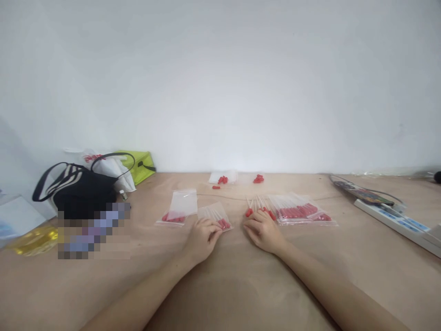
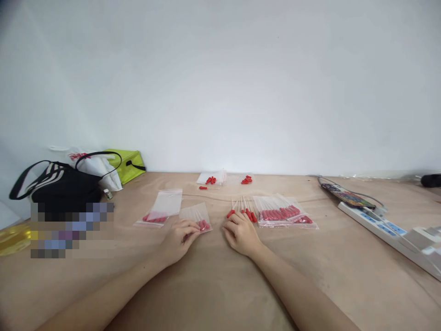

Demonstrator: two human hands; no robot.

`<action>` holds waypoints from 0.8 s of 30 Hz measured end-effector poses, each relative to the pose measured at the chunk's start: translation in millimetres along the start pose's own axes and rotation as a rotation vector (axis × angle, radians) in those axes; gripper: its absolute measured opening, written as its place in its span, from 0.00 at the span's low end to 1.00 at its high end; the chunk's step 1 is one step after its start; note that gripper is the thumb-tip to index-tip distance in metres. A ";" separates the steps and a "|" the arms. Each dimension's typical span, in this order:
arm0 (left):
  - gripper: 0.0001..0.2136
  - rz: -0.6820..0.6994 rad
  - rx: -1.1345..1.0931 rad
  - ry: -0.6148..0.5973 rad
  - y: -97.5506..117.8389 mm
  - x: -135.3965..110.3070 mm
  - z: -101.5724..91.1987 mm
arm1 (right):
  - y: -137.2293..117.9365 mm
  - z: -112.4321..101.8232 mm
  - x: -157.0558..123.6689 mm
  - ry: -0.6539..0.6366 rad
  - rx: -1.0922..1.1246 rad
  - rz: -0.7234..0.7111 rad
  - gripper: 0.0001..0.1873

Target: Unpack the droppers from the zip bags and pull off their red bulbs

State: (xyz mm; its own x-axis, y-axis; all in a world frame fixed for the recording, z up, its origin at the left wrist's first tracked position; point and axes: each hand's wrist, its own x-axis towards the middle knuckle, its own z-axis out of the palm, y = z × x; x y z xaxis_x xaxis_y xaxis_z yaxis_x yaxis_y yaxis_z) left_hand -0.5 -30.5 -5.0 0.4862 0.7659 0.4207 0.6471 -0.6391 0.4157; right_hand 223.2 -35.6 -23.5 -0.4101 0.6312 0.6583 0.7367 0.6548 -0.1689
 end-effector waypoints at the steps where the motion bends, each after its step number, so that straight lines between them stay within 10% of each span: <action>1: 0.10 -0.059 -0.041 0.007 -0.9 0.5 0.6 | -4.5 2.4 1.8 -0.002 0.018 0.011 0.06; 24: 0.08 -0.208 -0.262 0.034 -8.3 5.3 10.2 | -25.3 28.0 22.1 0.094 -0.015 -0.205 0.07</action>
State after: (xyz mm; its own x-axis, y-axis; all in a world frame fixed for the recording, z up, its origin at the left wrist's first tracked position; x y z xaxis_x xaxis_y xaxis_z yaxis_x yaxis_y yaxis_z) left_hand 2.7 -20.5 -14.5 0.3363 0.8820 0.3302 0.5552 -0.4689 0.6869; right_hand 180.4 -26.6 -25.3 -0.5007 0.4433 0.7435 0.6512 0.7588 -0.0139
